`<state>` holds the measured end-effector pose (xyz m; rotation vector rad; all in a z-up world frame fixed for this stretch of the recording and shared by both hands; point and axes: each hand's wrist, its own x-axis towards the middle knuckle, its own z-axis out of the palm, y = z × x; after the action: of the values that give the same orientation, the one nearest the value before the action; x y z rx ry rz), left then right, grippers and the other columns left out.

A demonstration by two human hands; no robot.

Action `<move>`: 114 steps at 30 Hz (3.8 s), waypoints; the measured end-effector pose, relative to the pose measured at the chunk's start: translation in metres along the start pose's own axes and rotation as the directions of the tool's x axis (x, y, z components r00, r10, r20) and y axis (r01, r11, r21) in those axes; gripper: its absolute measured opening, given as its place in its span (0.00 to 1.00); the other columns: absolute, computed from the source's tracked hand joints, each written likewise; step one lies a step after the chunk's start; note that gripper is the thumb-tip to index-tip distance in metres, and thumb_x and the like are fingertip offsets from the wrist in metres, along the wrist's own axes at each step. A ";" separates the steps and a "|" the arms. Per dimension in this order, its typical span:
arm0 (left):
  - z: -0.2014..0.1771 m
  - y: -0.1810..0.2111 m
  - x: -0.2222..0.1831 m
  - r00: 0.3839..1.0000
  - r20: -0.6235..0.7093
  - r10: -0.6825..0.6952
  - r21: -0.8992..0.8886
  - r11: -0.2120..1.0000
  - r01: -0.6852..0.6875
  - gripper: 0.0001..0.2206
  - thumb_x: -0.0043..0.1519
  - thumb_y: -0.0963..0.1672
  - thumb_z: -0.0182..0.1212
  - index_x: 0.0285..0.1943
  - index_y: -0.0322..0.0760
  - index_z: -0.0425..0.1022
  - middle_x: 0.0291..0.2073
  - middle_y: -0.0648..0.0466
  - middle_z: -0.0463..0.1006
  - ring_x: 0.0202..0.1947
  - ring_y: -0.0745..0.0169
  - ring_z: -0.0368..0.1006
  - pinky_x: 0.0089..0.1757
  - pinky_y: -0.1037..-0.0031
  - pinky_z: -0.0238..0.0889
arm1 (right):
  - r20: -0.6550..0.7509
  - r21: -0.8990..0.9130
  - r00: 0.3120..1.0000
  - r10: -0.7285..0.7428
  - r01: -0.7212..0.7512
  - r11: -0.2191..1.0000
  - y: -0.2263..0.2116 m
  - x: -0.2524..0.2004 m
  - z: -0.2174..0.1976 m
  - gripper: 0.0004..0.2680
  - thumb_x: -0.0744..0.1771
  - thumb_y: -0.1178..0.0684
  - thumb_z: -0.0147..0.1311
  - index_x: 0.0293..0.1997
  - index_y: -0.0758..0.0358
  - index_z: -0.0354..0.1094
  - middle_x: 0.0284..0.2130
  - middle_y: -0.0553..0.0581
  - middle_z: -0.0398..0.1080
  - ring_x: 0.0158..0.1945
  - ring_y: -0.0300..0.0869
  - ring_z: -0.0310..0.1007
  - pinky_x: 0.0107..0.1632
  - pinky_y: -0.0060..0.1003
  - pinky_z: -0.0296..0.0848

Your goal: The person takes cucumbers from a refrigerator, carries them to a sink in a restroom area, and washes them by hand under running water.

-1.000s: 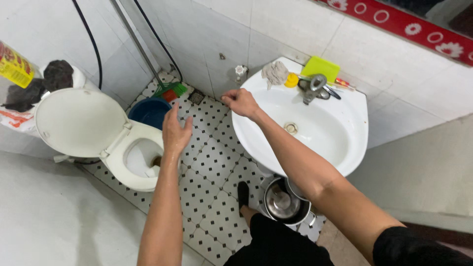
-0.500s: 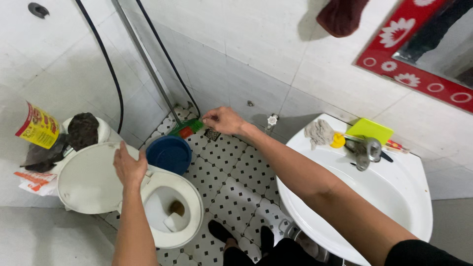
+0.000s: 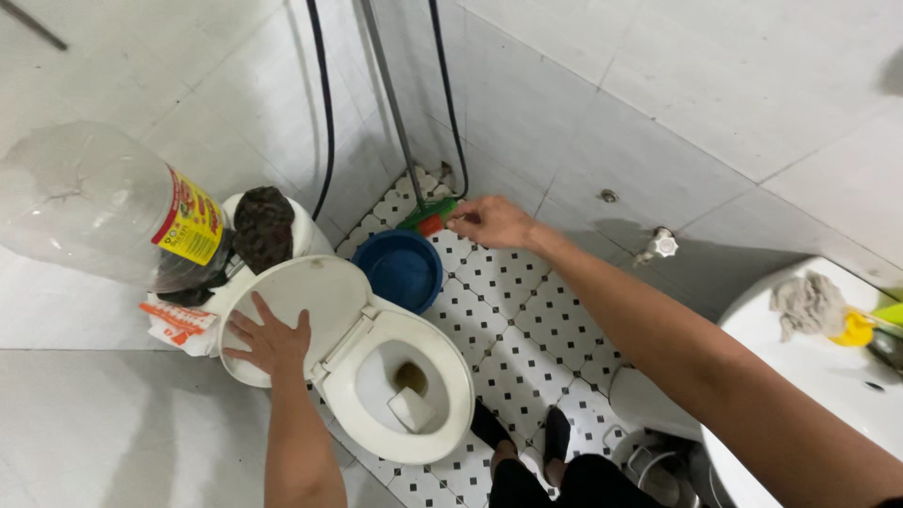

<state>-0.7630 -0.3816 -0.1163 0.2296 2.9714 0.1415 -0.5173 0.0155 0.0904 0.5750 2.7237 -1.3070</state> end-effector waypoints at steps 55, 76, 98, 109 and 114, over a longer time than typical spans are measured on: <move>-0.132 -0.081 -0.019 0.919 0.326 -0.222 -0.928 -0.262 0.265 0.20 0.64 0.47 0.58 0.60 0.30 0.77 0.44 0.47 0.83 0.39 0.59 0.81 0.41 0.73 0.69 | 0.324 -0.499 0.891 -0.318 0.447 0.743 -0.164 0.278 0.377 0.16 0.70 0.45 0.39 0.54 0.63 0.72 0.67 0.58 0.60 0.54 0.58 0.73 0.57 0.54 0.70; -0.134 -0.085 -0.031 0.894 0.431 -0.118 -0.886 -0.241 0.396 0.21 0.65 0.48 0.54 0.63 0.31 0.73 0.47 0.47 0.82 0.44 0.58 0.80 0.47 0.70 0.70 | 0.189 -0.387 0.908 -0.375 0.420 0.821 -0.155 0.203 0.336 0.12 0.69 0.44 0.49 0.56 0.54 0.70 0.67 0.54 0.60 0.57 0.53 0.73 0.57 0.53 0.70; -0.117 0.258 -0.215 0.607 0.336 0.720 -0.927 0.140 0.347 0.20 0.67 0.49 0.56 0.60 0.29 0.77 0.51 0.43 0.83 0.50 0.55 0.81 0.51 0.68 0.71 | -0.438 0.360 0.788 0.433 -0.288 0.887 0.039 -0.229 -0.003 0.16 0.70 0.49 0.45 0.66 0.58 0.64 0.55 0.59 0.73 0.52 0.46 0.77 0.57 0.44 0.74; -0.099 0.362 -0.442 0.226 0.424 0.877 -0.906 0.406 0.124 0.22 0.68 0.49 0.50 0.68 0.33 0.70 0.58 0.47 0.80 0.59 0.55 0.76 0.60 0.64 0.64 | -0.496 0.779 0.408 0.767 -0.180 0.600 0.154 -0.506 -0.002 0.13 0.70 0.51 0.49 0.60 0.64 0.71 0.47 0.58 0.78 0.48 0.41 0.78 0.51 0.34 0.72; -0.084 0.385 -0.520 0.123 0.486 0.865 -0.874 0.481 0.070 0.22 0.67 0.49 0.51 0.67 0.34 0.72 0.57 0.47 0.81 0.57 0.56 0.78 0.58 0.65 0.65 | -0.477 0.843 0.301 0.826 -0.108 0.527 0.186 -0.574 0.006 0.13 0.70 0.51 0.50 0.58 0.64 0.72 0.45 0.57 0.79 0.47 0.40 0.78 0.48 0.34 0.70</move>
<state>-0.2135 -0.0928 0.0844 0.8108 1.2275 0.9291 0.0817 -0.0573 0.0739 2.6349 1.7981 -2.1442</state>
